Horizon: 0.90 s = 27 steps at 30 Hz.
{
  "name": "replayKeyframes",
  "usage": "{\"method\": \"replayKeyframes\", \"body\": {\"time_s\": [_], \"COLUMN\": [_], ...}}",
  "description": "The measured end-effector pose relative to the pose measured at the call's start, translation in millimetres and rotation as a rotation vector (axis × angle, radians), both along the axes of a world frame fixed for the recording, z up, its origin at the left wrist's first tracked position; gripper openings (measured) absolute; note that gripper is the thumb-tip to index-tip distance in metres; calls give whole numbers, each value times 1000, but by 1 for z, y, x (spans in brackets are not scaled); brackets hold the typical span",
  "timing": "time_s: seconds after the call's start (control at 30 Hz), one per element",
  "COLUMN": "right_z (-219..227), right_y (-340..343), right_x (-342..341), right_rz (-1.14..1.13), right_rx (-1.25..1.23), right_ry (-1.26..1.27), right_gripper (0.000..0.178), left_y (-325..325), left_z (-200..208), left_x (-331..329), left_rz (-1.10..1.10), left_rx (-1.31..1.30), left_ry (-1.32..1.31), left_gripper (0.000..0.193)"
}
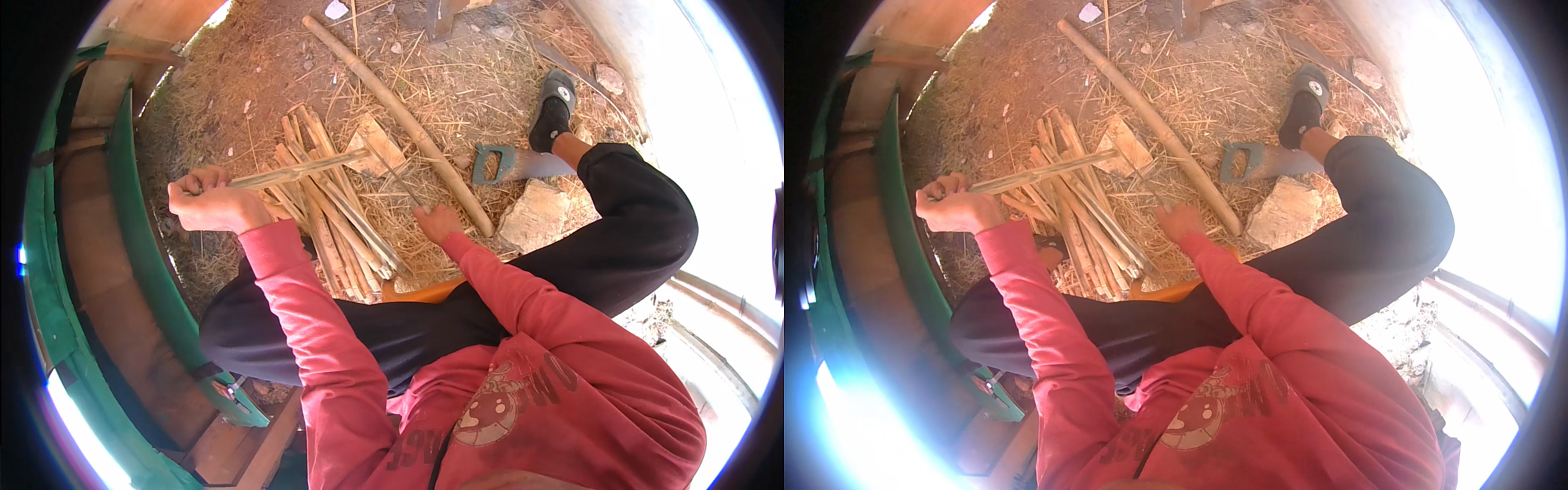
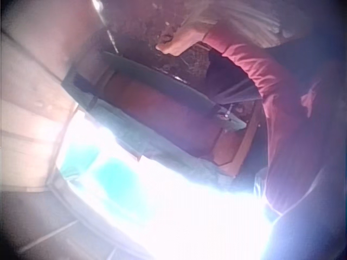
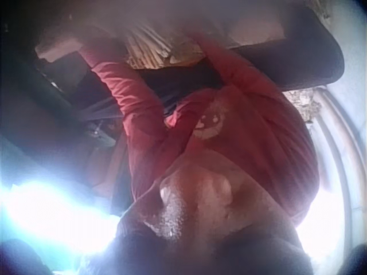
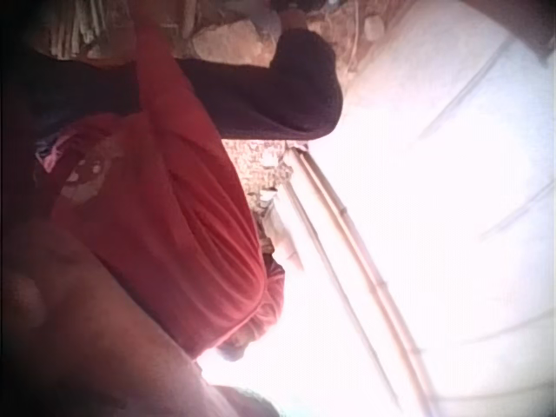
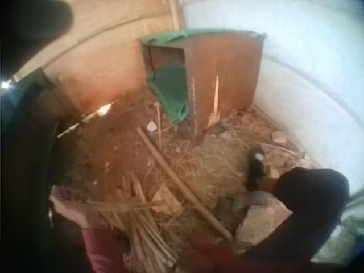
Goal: The person sits on the ground and uses a knife to shave thin strips of bamboo. They hold the bamboo in their left hand and scrape the blade along the length of the strip to remove the outer layer, creating a pile of processed bamboo pieces.
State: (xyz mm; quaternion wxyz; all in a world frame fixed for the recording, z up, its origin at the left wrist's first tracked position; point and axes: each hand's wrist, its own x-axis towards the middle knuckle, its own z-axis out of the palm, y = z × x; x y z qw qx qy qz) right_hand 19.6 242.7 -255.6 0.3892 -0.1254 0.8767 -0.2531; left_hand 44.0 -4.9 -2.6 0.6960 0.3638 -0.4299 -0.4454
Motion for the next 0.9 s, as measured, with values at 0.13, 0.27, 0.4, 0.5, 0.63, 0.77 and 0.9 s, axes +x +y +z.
{"method": "replayKeyframes", "body": {"time_s": [0.13, 0.27, 0.4, 0.5, 0.63, 0.77, 0.9], "right_z": [21, 14, -21, -29, -2, 2, 0], "right_y": [-21, -9, 8, -8, -4, 0, -17], "right_x": [-3, 1, 7, 0, 4, -2, 6], "right_rz": [-43, 14, 73, 23, 125, 240, 9], "right_rx": [-131, -20, -25, -14, 50, -3, -94], "right_ry": [-89, -76, -7, 18, -44, -30, -29], "right_gripper": [57, 60, 60, 53, 52, 61, 62], "left_y": [-3, -2, -12, -12, -16, -10, -6], "left_z": [-3, -3, -4, -1, -6, -2, -1], "left_x": [9, 11, 17, 16, 21, 13, 5], "left_rz": [13, 40, 15, 24, 30, 22, 23], "left_rx": [6, 21, 10, 10, 42, 30, 11], "left_ry": [-13, -20, 4, 10, 8, 1, 31], "left_gripper": [30, 29, 27, 26, 26, 27, 29]}}
